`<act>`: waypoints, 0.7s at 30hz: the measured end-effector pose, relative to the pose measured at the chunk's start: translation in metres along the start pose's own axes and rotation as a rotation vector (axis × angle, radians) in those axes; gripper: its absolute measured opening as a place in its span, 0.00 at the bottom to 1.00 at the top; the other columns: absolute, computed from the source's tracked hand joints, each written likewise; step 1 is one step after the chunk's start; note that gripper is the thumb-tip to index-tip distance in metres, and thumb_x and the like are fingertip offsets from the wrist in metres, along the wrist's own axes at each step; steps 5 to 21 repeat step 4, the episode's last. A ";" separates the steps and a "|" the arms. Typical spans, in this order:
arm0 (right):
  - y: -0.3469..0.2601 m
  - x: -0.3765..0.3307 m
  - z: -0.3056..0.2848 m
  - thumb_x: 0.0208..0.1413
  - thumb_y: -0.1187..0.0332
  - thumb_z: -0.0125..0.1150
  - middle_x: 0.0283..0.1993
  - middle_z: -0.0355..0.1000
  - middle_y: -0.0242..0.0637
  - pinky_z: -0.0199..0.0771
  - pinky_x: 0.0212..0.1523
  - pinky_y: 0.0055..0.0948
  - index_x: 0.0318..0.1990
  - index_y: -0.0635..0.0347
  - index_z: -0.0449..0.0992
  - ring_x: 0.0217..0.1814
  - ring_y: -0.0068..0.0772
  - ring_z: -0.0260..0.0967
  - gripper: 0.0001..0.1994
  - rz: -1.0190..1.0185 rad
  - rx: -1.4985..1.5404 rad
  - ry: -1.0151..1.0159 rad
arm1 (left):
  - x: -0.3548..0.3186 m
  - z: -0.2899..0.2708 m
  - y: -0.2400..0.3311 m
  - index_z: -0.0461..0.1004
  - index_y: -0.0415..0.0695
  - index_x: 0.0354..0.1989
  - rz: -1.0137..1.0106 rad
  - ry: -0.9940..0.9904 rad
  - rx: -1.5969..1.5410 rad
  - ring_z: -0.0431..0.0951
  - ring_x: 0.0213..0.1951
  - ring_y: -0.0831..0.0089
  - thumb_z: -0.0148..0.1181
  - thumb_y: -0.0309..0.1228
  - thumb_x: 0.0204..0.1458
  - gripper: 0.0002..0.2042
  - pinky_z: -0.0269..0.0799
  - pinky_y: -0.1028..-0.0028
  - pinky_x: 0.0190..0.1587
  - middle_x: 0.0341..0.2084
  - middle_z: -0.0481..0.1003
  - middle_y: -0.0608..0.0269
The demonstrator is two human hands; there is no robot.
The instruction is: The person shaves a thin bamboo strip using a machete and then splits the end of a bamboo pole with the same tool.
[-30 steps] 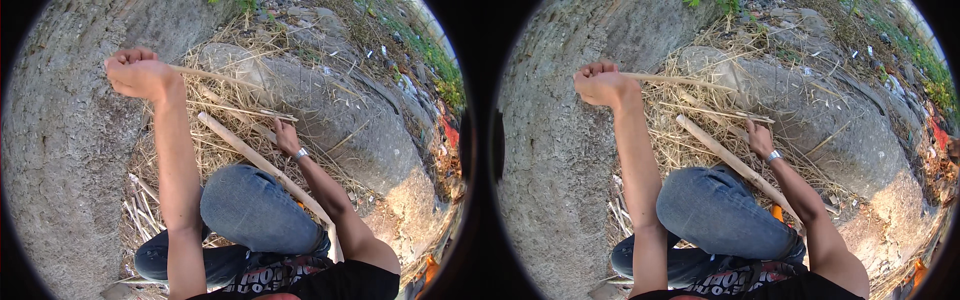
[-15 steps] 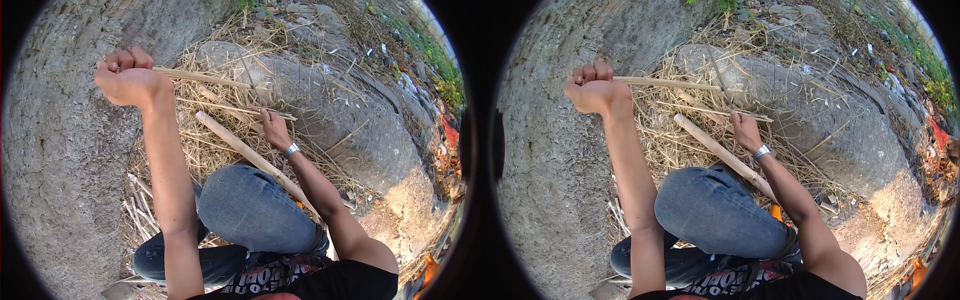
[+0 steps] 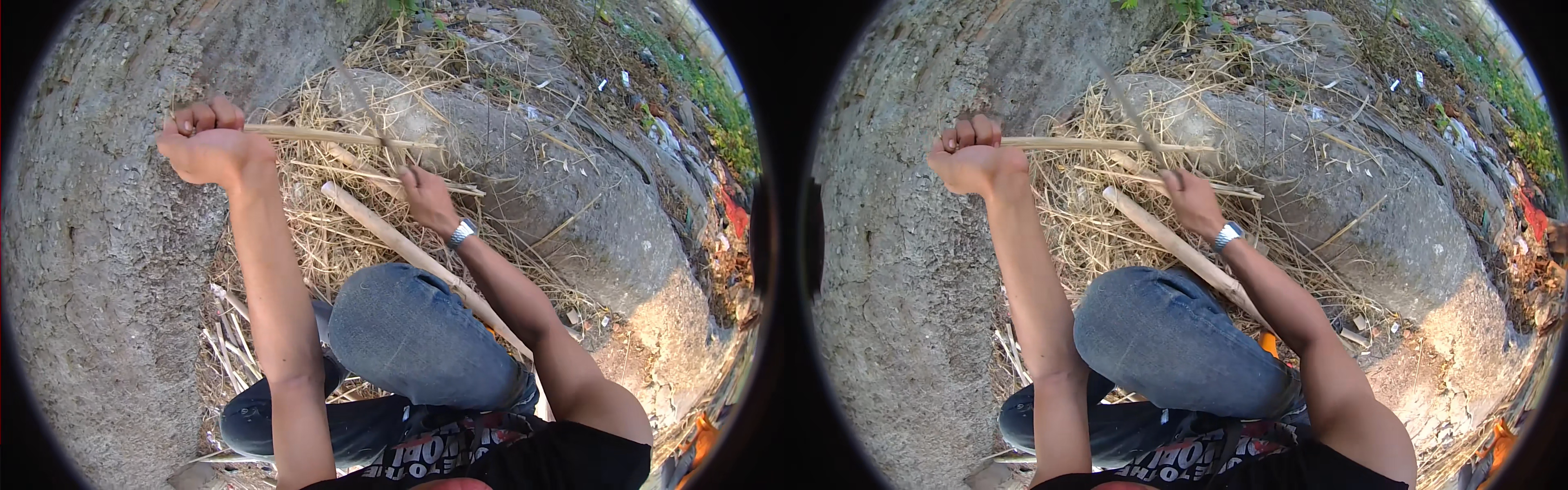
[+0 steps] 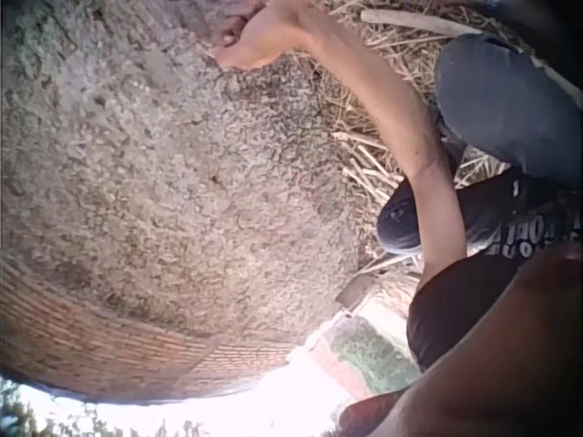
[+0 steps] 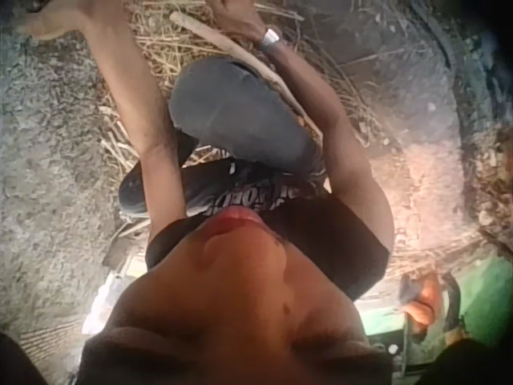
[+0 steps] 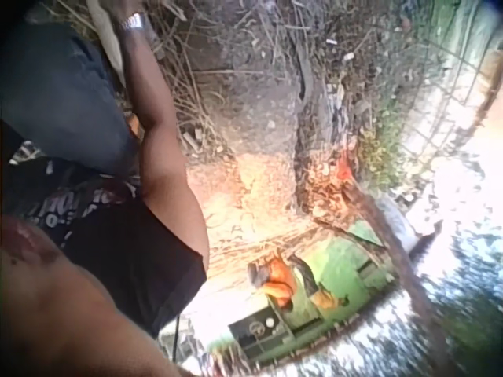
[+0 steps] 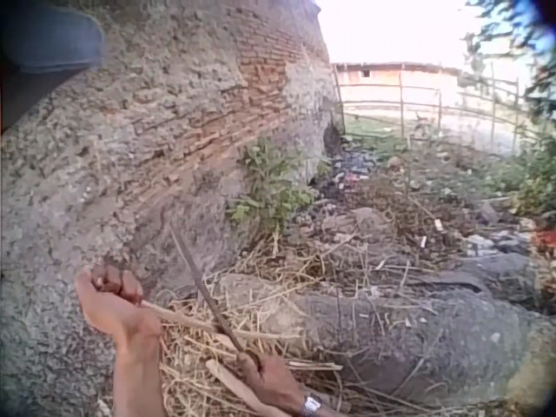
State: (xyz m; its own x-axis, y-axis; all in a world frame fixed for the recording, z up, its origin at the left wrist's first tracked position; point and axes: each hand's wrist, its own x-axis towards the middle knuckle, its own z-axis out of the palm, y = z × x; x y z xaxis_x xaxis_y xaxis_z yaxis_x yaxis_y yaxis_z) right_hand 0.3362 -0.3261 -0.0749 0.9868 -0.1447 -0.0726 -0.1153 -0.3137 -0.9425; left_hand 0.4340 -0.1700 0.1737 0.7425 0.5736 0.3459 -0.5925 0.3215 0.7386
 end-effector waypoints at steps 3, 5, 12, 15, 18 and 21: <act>0.093 0.004 0.000 0.69 0.46 0.47 0.32 0.79 0.51 0.74 0.39 0.42 0.49 0.66 0.79 0.33 0.43 0.78 0.27 0.086 -0.053 0.033 | 0.008 -0.018 -0.009 0.50 0.53 0.23 -0.022 -0.029 -0.058 0.44 0.17 0.77 0.41 0.37 0.55 0.11 0.36 0.69 0.23 0.14 0.47 0.68; 0.099 -0.005 0.005 0.69 0.45 0.47 0.35 0.81 0.50 0.78 0.47 0.38 0.53 0.65 0.79 0.40 0.43 0.82 0.29 0.065 0.007 0.032 | 0.007 -0.026 -0.005 0.51 0.53 0.23 -0.018 -0.039 -0.044 0.45 0.17 0.77 0.41 0.39 0.57 0.12 0.37 0.68 0.23 0.14 0.47 0.67; 0.099 -0.005 0.005 0.69 0.45 0.47 0.35 0.81 0.50 0.78 0.47 0.38 0.53 0.65 0.79 0.40 0.43 0.82 0.29 0.065 0.007 0.032 | 0.007 -0.026 -0.005 0.51 0.53 0.23 -0.018 -0.039 -0.044 0.45 0.17 0.77 0.41 0.39 0.57 0.12 0.37 0.68 0.23 0.14 0.47 0.67; 0.099 -0.005 0.005 0.69 0.45 0.47 0.35 0.81 0.50 0.78 0.47 0.38 0.53 0.65 0.79 0.40 0.43 0.82 0.29 0.065 0.007 0.032 | 0.007 -0.026 -0.005 0.51 0.53 0.23 -0.018 -0.039 -0.044 0.45 0.17 0.77 0.41 0.39 0.57 0.12 0.37 0.68 0.23 0.14 0.47 0.67; 0.099 -0.005 0.005 0.69 0.45 0.47 0.35 0.81 0.50 0.78 0.47 0.38 0.53 0.65 0.79 0.40 0.43 0.82 0.29 0.065 0.007 0.032 | 0.007 -0.026 -0.005 0.51 0.53 0.23 -0.018 -0.039 -0.044 0.45 0.17 0.77 0.41 0.39 0.57 0.12 0.37 0.68 0.23 0.14 0.47 0.67; 0.099 -0.005 0.005 0.69 0.45 0.47 0.35 0.81 0.50 0.78 0.47 0.38 0.53 0.65 0.79 0.40 0.43 0.82 0.29 0.065 0.007 0.032 | 0.007 -0.026 -0.005 0.51 0.53 0.23 -0.018 -0.039 -0.044 0.45 0.17 0.77 0.41 0.39 0.57 0.12 0.37 0.68 0.23 0.14 0.47 0.67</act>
